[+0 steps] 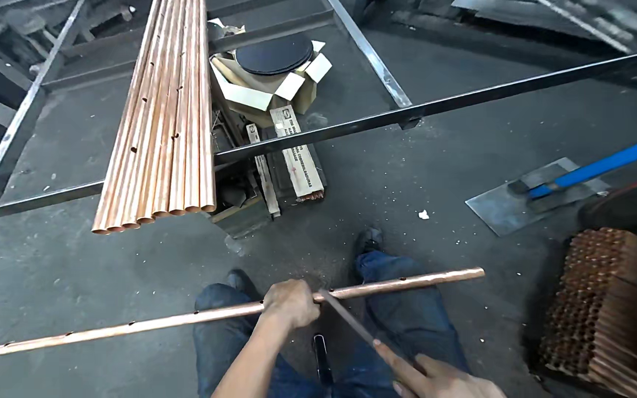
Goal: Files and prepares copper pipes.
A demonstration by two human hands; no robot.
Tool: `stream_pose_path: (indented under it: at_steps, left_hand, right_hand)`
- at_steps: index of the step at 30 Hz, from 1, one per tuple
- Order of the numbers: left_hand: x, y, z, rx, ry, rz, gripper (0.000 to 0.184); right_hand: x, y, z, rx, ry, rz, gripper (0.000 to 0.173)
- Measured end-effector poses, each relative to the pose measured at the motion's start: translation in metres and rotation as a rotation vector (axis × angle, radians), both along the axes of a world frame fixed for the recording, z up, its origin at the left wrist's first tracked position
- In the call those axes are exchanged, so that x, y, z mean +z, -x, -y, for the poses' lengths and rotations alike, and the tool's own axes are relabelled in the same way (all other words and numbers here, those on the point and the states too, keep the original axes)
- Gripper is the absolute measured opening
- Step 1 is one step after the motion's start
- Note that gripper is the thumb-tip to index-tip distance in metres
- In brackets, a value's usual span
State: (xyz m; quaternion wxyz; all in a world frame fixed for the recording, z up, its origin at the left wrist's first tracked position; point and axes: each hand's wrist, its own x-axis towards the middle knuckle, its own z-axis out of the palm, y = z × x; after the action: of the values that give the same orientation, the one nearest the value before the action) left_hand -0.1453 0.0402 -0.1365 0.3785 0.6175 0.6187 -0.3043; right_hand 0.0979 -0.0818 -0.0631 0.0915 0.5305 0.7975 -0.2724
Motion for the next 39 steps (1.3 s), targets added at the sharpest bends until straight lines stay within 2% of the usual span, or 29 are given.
stream_pose_path:
  at_steps: [4,7,9,14,16,18,19,21,24,26,29,31,33,35,37,39]
  left_hand:
    - [0.001,-0.003,0.0,-0.003,-0.018,-0.004,0.037]
    - [-0.002,-0.004,0.004,-0.026,-0.078,-0.011,0.037]
    - [-0.002,-0.004,0.004,-0.029,-0.089,-0.014,0.037]
    - [-0.002,-0.001,0.005,-0.012,-0.088,-0.015,0.035]
    - [-0.004,-0.002,0.01,-0.013,-0.108,-0.026,0.035]
    - [-0.002,-0.005,0.012,-0.019,-0.123,-0.042,0.036]
    - [-0.002,-0.006,0.013,-0.02,-0.13,-0.051,0.036]
    - [-0.002,-0.005,0.015,-0.021,-0.136,-0.06,0.036]
    - [-0.003,-0.006,0.017,-0.001,-0.143,-0.059,0.034]
    - [-0.007,-0.006,0.022,0.014,-0.168,-0.068,0.033]
    - [-0.014,-0.01,0.031,0.004,-0.274,-0.093,0.036]
    - [-0.022,-0.008,0.037,-0.003,-0.377,-0.113,0.036]
    - [-0.03,-0.007,0.043,-0.007,-0.491,-0.127,0.034]
    - [-0.044,-0.005,0.051,-0.038,-0.711,-0.151,0.03]
    - [-0.05,-0.005,0.055,-0.056,-0.812,-0.155,0.026]
    - [-0.051,-0.006,0.053,-0.067,-0.817,-0.165,0.033]
  right_hand:
    - [-0.004,0.004,-0.004,0.024,0.009,0.021,0.047]
    - [-0.039,0.027,-0.042,0.031,-0.132,0.054,0.049]
    - [-0.049,0.037,-0.061,0.05,-0.147,0.089,0.049]
    - [-0.006,0.016,-0.019,0.048,-0.008,0.038,0.047]
    - [-0.016,0.021,-0.027,0.037,-0.031,0.041,0.047]
    - [-0.042,0.037,-0.058,0.038,-0.096,0.087,0.049]
    - [-0.047,0.046,-0.072,0.045,-0.059,0.127,0.049]
    - [-0.038,0.047,-0.071,0.056,0.012,0.131,0.049]
    - [-0.008,0.02,-0.026,0.073,0.0,0.033,0.047]
    - [-0.01,0.019,-0.025,0.069,0.002,0.039,0.047]
    - [-0.039,0.04,-0.064,0.061,-0.043,0.115,0.048]
    - [-0.028,0.044,-0.068,0.062,0.04,0.145,0.049]
    - [-0.001,0.031,-0.042,0.056,0.065,0.098,0.048]
    - [0.014,0.026,-0.027,0.056,0.105,0.093,0.049]
    - [0.004,0.04,-0.041,0.031,0.119,0.11,0.049]
    - [-0.012,0.062,-0.074,0.022,0.202,0.196,0.051]
